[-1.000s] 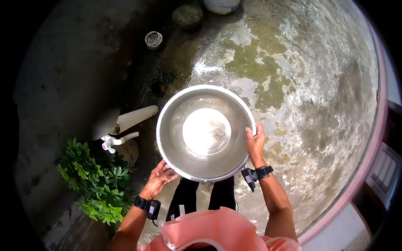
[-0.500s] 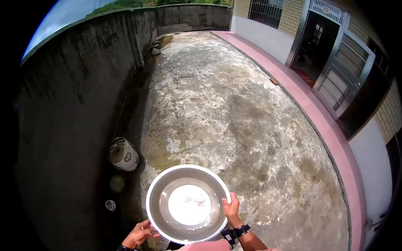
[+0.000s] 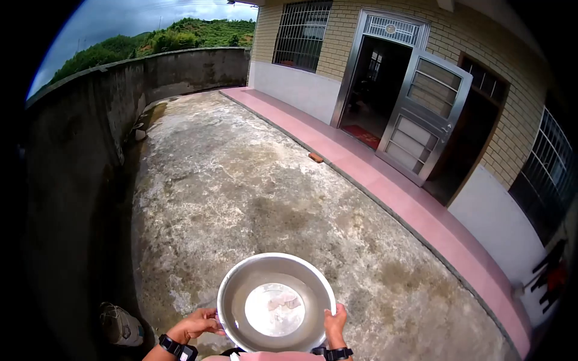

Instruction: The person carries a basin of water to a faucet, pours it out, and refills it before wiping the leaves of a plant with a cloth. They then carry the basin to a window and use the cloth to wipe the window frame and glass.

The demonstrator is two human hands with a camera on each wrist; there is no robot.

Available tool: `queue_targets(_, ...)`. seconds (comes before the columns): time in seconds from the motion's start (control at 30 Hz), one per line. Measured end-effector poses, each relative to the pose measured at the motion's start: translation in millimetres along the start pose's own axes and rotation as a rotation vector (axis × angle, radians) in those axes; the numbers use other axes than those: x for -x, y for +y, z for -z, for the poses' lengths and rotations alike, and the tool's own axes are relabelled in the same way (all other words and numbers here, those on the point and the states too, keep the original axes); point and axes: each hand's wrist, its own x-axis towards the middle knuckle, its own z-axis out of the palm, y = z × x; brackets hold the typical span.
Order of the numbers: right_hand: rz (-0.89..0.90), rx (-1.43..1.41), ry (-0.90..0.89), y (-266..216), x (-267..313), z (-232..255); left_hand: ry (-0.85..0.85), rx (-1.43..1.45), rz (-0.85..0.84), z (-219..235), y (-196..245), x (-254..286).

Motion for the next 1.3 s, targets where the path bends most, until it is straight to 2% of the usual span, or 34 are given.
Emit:
queue_targets(0.13,-0.116,-0.046,0.085,-49,-91,-29,-0.051,-0.015,0.074,6,91,-116)
queue_targets(0.17,-0.113,-0.010,0.077,-26,-128,-37,-0.077,-0.053,0.084,11,109,-148)
queue_targets(0.27,-0.113,-0.121,0.143,-37,-216,-76,-0.117,-0.121,0.084,27,157,-250)
queue_targets(0.33,-0.130,-0.054,0.095,-41,-273,-95,-0.111,-0.123,0.060,27,191,-312)
queue_targets(0.37,-0.134,-0.032,0.086,-34,-304,-102,-0.091,-0.090,0.107,20,197,-332)
queue_targets(0.4,-0.104,-0.045,0.083,-40,-352,-120,-0.072,-0.081,0.114,16,216,-358)
queue_targets(0.43,-0.091,-0.116,0.093,-53,-387,-136,-0.046,-0.095,0.102,20,245,-389)
queue_targets(0.5,-0.056,-0.060,0.085,-55,-455,-163,-0.035,-0.054,0.142,29,285,-447)
queue_targets(0.6,-0.035,-0.028,0.078,-61,-552,-195,-0.026,-0.116,0.116,41,336,-538)
queue_targets(0.63,-0.038,-0.021,0.080,-63,-586,-209,-0.050,-0.072,0.065,44,355,-568)
queue_targets(0.73,-0.062,-0.044,0.100,-86,-686,-258,-0.065,-0.058,0.062,62,417,-664)
queue_targets(0.8,-0.106,-0.041,0.121,-91,-723,-290,-0.065,-0.183,0.047,79,460,-728)
queue_targets(0.87,-0.072,-0.035,0.149,-111,-789,-325,-0.086,-0.138,0.051,86,520,-781)
queue_targets(0.9,-0.040,-0.018,0.130,-106,-824,-336,-0.100,-0.152,0.053,94,540,-810)
queue_targets(1.0,-0.059,-0.065,0.225,-116,-920,-388,-0.123,-0.207,0.051,121,611,-907)
queue_targets(1.07,-0.122,-0.101,0.199,-158,-970,-418,-0.132,-0.225,0.090,136,647,-968)
queue_targets(1.1,-0.135,-0.095,0.184,-164,-1002,-431,-0.111,-0.124,0.073,138,669,-996)
queue_targets(1.17,-0.114,-0.085,0.182,-169,-1075,-465,-0.112,-0.163,0.033,136,721,-1047)
queue_targets(1.23,-0.109,-0.121,0.173,-168,-1141,-499,-0.020,-0.230,0.042,147,754,-1113)
queue_targets(1.3,-0.087,-0.150,0.135,-177,-1221,-536,-0.012,-0.182,0.037,154,794,-1173)
